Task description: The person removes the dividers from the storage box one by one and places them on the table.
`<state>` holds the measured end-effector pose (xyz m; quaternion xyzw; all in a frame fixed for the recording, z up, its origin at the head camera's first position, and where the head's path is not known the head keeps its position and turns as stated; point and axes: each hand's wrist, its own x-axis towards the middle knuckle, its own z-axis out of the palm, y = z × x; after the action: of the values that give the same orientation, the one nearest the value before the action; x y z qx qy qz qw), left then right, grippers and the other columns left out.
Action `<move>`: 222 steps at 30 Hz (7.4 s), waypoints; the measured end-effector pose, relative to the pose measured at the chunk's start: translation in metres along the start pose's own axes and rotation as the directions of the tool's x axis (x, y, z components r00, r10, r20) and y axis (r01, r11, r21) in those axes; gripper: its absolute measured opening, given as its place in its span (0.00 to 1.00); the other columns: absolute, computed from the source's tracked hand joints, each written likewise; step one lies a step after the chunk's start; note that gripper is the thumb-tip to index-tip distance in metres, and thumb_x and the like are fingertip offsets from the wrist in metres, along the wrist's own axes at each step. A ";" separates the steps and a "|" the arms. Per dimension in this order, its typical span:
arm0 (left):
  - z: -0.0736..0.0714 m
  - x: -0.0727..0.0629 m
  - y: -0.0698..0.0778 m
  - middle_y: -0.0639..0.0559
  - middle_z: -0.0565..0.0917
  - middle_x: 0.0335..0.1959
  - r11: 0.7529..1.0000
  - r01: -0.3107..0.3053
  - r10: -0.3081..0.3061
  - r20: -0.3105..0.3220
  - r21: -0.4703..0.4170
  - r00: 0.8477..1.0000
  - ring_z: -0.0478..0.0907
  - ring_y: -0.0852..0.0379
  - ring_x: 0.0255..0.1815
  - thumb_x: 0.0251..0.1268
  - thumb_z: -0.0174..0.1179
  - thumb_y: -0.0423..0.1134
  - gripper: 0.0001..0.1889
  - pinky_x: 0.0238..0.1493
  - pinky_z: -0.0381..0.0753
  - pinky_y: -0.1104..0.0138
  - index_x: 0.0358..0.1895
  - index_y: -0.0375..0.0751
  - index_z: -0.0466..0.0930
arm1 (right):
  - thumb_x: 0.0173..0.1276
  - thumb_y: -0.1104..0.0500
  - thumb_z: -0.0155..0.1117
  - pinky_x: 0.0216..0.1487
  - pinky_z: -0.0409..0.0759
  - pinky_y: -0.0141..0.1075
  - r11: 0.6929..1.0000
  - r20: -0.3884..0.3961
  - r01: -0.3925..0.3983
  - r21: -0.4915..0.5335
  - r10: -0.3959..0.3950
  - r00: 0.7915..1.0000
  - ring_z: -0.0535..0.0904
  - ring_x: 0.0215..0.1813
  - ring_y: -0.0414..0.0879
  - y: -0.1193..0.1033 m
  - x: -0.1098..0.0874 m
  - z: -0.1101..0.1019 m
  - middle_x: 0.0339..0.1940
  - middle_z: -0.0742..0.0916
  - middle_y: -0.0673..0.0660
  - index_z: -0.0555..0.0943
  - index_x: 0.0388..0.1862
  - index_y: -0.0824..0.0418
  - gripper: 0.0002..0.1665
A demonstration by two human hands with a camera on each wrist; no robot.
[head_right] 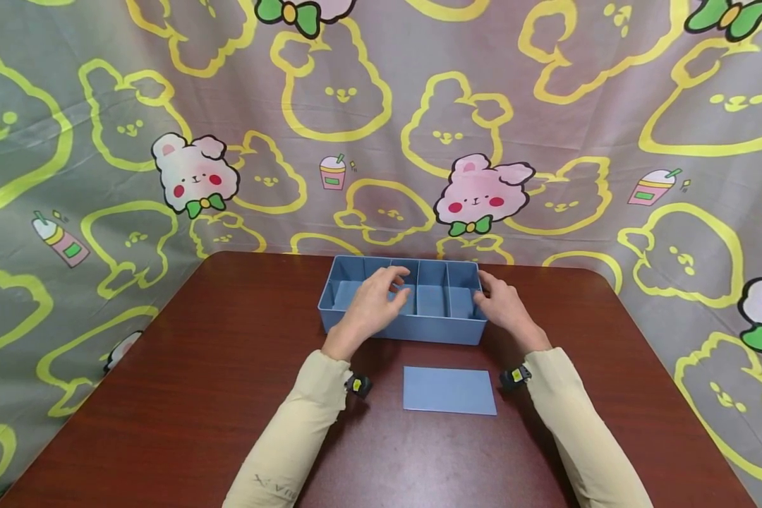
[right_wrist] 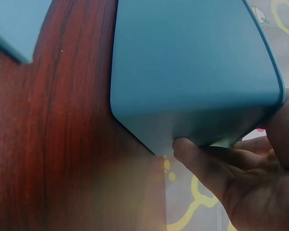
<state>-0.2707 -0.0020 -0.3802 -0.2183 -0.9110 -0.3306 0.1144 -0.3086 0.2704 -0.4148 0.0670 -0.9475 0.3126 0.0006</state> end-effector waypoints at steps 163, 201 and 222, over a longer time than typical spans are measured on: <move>0.020 0.037 -0.036 0.50 0.75 0.19 0.868 0.481 -0.461 0.156 -0.126 0.873 0.66 0.53 0.20 0.75 0.45 0.47 0.28 0.30 0.69 0.59 0.75 0.47 0.60 | 0.75 0.59 0.49 0.63 0.71 0.61 1.000 0.011 0.009 0.025 -0.010 1.000 0.70 0.68 0.69 0.004 0.003 -0.002 0.74 0.66 0.72 0.54 0.78 0.67 0.36; -0.001 0.046 -0.015 0.53 0.62 0.06 0.931 0.365 -0.365 0.028 0.031 0.930 0.57 0.57 0.06 0.68 0.49 0.38 0.22 0.11 0.57 0.66 0.11 0.45 0.64 | 0.74 0.59 0.49 0.49 0.77 0.50 1.000 -0.013 0.022 -0.015 -0.022 1.000 0.77 0.57 0.63 0.006 0.003 0.000 0.72 0.69 0.73 0.56 0.77 0.67 0.36; -0.024 0.045 0.005 0.54 0.63 0.08 0.957 0.289 -0.284 -0.116 0.028 0.952 0.60 0.56 0.09 0.65 0.51 0.37 0.18 0.14 0.60 0.65 0.15 0.46 0.65 | 0.75 0.58 0.47 0.61 0.74 0.60 1.000 0.000 0.024 0.012 -0.024 1.000 0.72 0.67 0.67 0.006 0.001 -0.002 0.73 0.67 0.72 0.54 0.78 0.67 0.36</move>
<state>-0.3068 -0.0001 -0.3432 -0.0625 -0.9325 -0.3349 0.1202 -0.3108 0.2764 -0.4169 0.0786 -0.9447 0.3183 0.0038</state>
